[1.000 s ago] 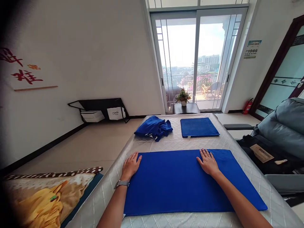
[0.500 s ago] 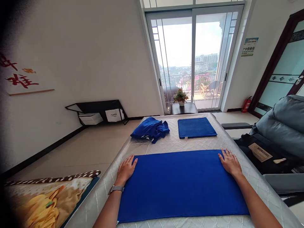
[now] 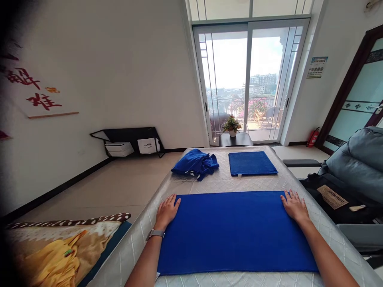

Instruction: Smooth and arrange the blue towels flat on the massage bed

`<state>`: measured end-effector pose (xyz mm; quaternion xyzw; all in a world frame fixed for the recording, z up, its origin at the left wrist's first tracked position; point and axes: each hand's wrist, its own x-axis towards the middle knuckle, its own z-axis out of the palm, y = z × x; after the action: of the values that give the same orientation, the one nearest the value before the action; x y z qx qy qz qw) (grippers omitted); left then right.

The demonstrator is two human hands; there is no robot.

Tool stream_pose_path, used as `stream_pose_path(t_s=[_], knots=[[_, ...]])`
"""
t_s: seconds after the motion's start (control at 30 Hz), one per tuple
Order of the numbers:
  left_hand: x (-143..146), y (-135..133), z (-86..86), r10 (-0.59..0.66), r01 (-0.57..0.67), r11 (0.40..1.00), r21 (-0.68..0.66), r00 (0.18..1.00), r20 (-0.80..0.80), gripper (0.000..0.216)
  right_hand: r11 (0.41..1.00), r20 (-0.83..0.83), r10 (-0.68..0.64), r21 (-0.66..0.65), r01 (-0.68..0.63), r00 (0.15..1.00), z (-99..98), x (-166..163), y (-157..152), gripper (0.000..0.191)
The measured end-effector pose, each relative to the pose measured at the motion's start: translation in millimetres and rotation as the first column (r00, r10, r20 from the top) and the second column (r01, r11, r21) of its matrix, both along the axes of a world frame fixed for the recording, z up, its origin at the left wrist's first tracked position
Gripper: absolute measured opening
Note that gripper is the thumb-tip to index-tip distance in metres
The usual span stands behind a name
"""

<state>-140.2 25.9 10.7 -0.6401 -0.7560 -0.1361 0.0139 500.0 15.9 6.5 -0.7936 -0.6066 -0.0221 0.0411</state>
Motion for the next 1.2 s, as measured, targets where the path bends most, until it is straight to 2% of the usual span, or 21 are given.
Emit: stream_pose_path(t_s=[0.13, 0.2, 0.27, 0.33, 0.43, 0.5, 0.57, 0.63, 0.73, 0.87, 1.03, 1.13, 1.2], knots=[[-0.3, -0.1, -0.1, -0.003, 0.003, 1.000, -0.006, 1.000, -0.018, 0.059, 0.984, 0.084, 0.027, 0.176, -0.041, 0.996, 18.8, -35.8, -0.9, 0.061], [-0.7, 0.3, -0.9, -0.007, 0.007, 1.000, -0.004, 1.000, -0.019, 0.058, 0.974, 0.050, 0.127, 0.181, -0.134, 0.991, 29.8, -71.2, -2.0, 0.060], [-1.1, 0.8, -1.9, -0.002, 0.002, 1.000, 0.003, 1.000, -0.013, 0.058, 0.946, -0.022, 0.298, 0.138, -0.293, 0.954, 38.4, -118.9, -5.8, 0.060], [-1.2, 0.9, -2.5, 0.005, -0.004, 1.000, 0.009, 1.000, -0.010, 0.057, 0.874, -0.100, 0.484, 0.111, -0.474, 0.869, 42.2, -173.7, -12.6, 0.062], [-0.7, 0.1, -1.9, -0.002, 0.002, 1.000, 0.013, 1.000, -0.012, 0.058, 0.742, -0.188, 0.668, 0.090, -0.664, 0.720, 39.3, -249.9, -24.4, 0.068], [-0.2, -0.8, -1.3, -0.010, 0.010, 1.000, 0.005, 1.000, -0.012, 0.058, 0.678, -0.230, 0.724, 0.063, -0.732, 0.651, 35.3, -282.8, -28.9, 0.072], [-0.4, -1.0, -1.4, -0.004, 0.004, 1.000, -0.006, 1.000, -0.010, 0.060, 0.646, -0.260, 0.743, 0.035, -0.763, 0.617, 32.2, -295.1, -28.5, 0.074], [-1.6, -0.4, -2.9, -0.001, 0.001, 1.000, -0.012, 1.000, -0.007, 0.061, 0.639, -0.273, 0.743, 0.018, -0.769, 0.611, 29.7, -286.9, -24.3, 0.075], [-4.8, 2.1, -6.5, -0.006, 0.006, 1.000, -0.005, 1.000, -0.008, 0.063, 0.674, -0.261, 0.716, 0.014, -0.739, 0.648, 24.7, -245.7, -17.0, 0.075], [-7.3, 5.1, -10.6, -0.008, 0.008, 1.000, 0.009, 1.000, -0.008, 0.061, 0.793, -0.206, 0.598, 0.012, -0.608, 0.775, 13.7, -160.6, -11.0, 0.075], [-6.9, 5.4, -12.1, -0.004, 0.004, 1.000, 0.005, 1.000, -0.018, 0.063, 0.944, -0.114, 0.323, -0.031, -0.329, 0.939, 0.8, -41.4, -6.1, 0.078], [-7.6, 5.4, -12.9, -0.003, 0.003, 1.000, -0.011, 0.999, -0.038, 0.064, 0.977, -0.102, 0.206, -0.038, -0.211, 0.973, -6.0, 9.7, -6.5, 0.078], [-8.5, 5.9, -13.7, -0.007, 0.006, 1.000, -0.016, 0.999, -0.051, 0.063, 0.981, -0.109, 0.186, -0.027, -0.190, 0.976, -10.2, 27.2, -7.5, 0.076]])
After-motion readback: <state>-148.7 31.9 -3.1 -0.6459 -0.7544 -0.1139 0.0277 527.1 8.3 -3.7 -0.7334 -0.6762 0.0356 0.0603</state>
